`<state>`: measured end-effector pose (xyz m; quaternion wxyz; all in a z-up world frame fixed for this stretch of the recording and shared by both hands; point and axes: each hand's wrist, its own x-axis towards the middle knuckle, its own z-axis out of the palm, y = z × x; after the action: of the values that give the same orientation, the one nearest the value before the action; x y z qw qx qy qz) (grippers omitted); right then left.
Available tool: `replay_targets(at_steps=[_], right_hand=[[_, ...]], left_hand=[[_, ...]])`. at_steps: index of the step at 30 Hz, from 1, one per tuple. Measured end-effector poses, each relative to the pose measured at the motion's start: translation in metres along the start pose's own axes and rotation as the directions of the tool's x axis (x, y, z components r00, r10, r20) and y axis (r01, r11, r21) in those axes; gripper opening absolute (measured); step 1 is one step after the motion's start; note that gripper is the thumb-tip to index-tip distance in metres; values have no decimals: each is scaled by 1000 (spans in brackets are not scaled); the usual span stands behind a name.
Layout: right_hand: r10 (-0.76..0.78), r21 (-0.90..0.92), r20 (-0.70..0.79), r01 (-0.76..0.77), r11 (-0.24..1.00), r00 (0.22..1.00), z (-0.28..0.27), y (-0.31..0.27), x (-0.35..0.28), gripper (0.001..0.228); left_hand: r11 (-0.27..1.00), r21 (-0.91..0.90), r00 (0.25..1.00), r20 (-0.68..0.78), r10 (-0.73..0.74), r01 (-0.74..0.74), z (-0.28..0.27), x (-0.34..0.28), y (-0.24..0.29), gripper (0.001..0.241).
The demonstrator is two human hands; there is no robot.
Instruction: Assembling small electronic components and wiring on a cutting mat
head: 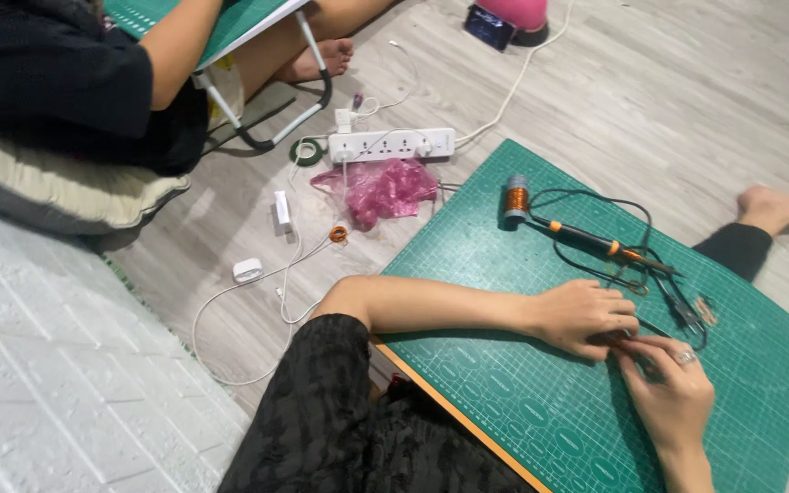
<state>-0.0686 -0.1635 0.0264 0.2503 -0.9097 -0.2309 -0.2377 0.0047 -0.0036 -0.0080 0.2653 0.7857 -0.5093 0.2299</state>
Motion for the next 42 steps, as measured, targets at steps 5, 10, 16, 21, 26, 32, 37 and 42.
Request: replay_targets(at_steps=[5, 10, 16, 21, 26, 32, 37, 42], right_hand=[[-48, 26, 10, 48, 999, 999, -3, -4, 6, 9], [-7, 81, -27, 10, 997, 1000, -6, -8, 10, 18], [-54, 48, -47, 57, 997, 997, -7, -1, 9, 19], [-78, 39, -50, 80, 996, 996, -11, -4, 11, 16], [-144, -63, -66, 139, 988, 987, -11, -7, 12, 17], [-171, -127, -60, 163, 978, 983, -13, -8, 12, 12], [-166, -134, -58, 157, 978, 984, -14, -8, 14, 12], [-152, -161, -56, 141, 977, 987, -8, -4, 11, 15]], left_hand=[[993, -106, 997, 60, -51, 57, 1, -1, -1, 52], [998, -61, 1000, 0, -23, 23, 2, -1, 0, 58], [999, -49, 998, -59, -13, 10, 10, -3, -4, 57], [999, -52, 998, -57, 3, -6, 13, -2, -6, 54], [999, -36, 1000, -8, -7, 7, 16, -3, -9, 53], [999, -32, 998, -56, 30, -32, 11, -2, -5, 35], [1000, 10, 998, -66, 21, -21, -5, 2, 2, 34], [995, 97, 996, -87, 1, 7, -18, 5, 9, 41]])
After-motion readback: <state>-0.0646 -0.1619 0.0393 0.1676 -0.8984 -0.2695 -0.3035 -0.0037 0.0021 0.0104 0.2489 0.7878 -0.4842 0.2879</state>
